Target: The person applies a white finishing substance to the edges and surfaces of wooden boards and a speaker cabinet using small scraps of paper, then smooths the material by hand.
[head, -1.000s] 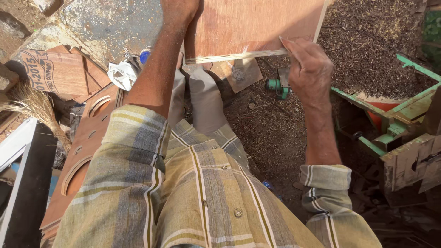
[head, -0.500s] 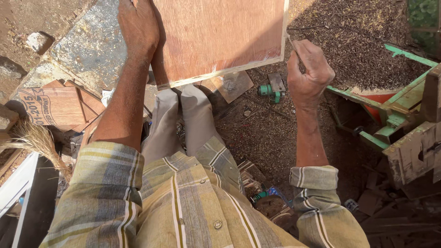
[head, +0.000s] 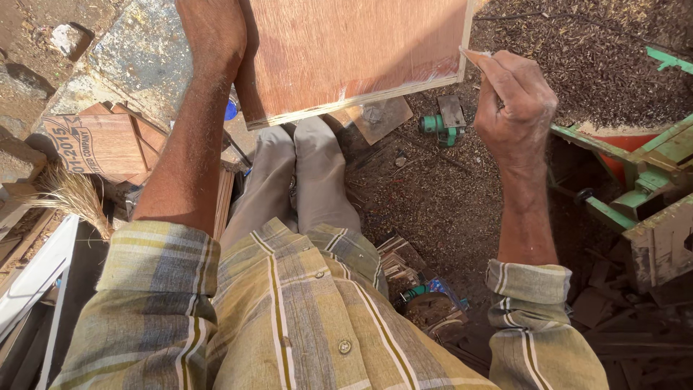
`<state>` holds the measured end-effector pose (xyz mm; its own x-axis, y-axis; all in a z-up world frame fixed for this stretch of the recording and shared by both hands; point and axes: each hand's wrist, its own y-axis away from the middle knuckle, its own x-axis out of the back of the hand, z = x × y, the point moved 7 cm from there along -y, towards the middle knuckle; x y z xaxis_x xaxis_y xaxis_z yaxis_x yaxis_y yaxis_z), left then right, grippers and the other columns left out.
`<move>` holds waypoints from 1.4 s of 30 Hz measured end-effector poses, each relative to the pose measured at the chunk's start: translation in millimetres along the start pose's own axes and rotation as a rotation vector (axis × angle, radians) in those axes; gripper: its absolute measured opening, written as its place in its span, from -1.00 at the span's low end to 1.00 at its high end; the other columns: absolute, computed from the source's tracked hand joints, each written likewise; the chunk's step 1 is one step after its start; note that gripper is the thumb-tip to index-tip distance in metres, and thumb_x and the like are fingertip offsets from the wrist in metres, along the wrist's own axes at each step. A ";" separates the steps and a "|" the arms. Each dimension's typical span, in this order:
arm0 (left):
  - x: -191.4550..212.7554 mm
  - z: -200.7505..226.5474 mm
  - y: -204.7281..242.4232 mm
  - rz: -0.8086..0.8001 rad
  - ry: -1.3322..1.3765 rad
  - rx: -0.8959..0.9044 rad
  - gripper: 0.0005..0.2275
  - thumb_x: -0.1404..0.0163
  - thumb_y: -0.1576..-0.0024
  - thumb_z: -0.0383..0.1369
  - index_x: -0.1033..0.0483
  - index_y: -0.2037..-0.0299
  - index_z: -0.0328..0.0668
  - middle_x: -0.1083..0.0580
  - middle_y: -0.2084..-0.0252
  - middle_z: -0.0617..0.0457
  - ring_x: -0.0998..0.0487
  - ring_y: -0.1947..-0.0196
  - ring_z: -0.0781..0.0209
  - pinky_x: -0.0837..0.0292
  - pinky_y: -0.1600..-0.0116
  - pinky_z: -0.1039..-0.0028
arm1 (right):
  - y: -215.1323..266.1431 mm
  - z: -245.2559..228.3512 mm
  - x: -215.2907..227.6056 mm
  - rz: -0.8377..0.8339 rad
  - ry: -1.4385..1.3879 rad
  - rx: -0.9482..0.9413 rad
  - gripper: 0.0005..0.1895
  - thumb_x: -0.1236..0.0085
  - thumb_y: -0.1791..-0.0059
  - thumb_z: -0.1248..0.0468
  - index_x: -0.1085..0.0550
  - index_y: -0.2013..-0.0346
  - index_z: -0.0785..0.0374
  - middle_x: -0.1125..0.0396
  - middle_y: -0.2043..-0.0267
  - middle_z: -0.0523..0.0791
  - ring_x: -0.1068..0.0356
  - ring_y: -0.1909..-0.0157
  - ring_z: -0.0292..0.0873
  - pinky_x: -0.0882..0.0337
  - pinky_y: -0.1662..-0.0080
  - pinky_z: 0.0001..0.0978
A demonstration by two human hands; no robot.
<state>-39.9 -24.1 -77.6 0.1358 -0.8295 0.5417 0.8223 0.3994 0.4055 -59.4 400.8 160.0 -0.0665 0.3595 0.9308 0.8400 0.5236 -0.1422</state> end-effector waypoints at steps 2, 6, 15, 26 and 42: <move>-0.3 -0.6 0.6 -0.004 -0.018 0.017 -0.49 0.33 -0.43 -0.06 -0.37 -0.01 -0.56 -0.44 0.33 -0.13 -0.67 0.34 0.13 -0.65 0.26 0.27 | -0.4 -4.2 -2.0 -0.057 0.070 -0.027 -0.76 -0.19 -0.16 0.50 -0.60 -0.11 0.27 -0.50 -0.04 0.02 -0.54 -0.08 -0.03 -0.63 -0.09 -0.25; 3.2 -6.9 8.8 -0.041 0.007 0.092 -0.49 0.32 -0.41 -0.05 -0.40 -0.01 -0.53 -0.47 0.33 -0.13 -0.68 0.34 0.13 -0.67 0.27 0.27 | 11.0 -39.1 -15.2 -0.092 0.188 -0.050 -0.69 -0.11 -0.08 0.52 -0.58 -0.11 0.33 -0.50 -0.08 0.04 -0.53 -0.12 0.00 -0.63 -0.12 -0.24; 7.2 -0.4 2.5 0.062 -0.006 -0.041 -0.48 0.26 -0.39 -0.05 -0.39 0.02 -0.58 -0.46 0.34 -0.11 -0.66 0.34 0.19 -0.64 0.35 0.32 | 8.2 -6.2 -5.4 -0.036 0.049 -0.465 -0.89 -0.16 -0.17 0.46 -0.63 0.13 0.32 -0.57 0.16 0.01 -0.58 0.27 -0.13 -0.55 0.25 -0.27; 10.4 30.2 -3.1 0.116 0.049 -0.208 -0.51 0.24 -0.43 -0.15 -0.40 0.03 -0.70 -0.51 0.34 -0.26 -0.67 0.31 -0.04 -0.59 0.29 0.18 | 8.5 -128.9 -70.7 -0.151 -0.064 -0.407 -0.88 -0.16 -0.04 0.43 -0.59 0.16 0.37 -0.54 0.18 0.04 -0.58 0.19 -0.06 -0.60 0.20 -0.24; 58.0 62.9 -46.7 -0.236 -0.195 0.087 -0.36 0.38 -0.41 0.07 -0.46 -0.01 -0.56 -0.54 0.27 -0.33 -0.69 0.22 -0.14 -0.65 0.13 0.03 | 122.5 -4.4 18.0 0.322 -0.838 -1.145 -0.66 -0.26 0.08 0.56 -0.58 0.00 0.49 -0.52 0.22 0.08 -0.48 0.36 -0.25 -0.48 0.40 -0.53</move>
<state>-105.1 -66.3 -18.8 -0.1689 -0.8162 0.5525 0.7672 0.2430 0.5936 44.6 468.0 160.8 0.2520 0.8863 0.3884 0.8130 -0.4116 0.4119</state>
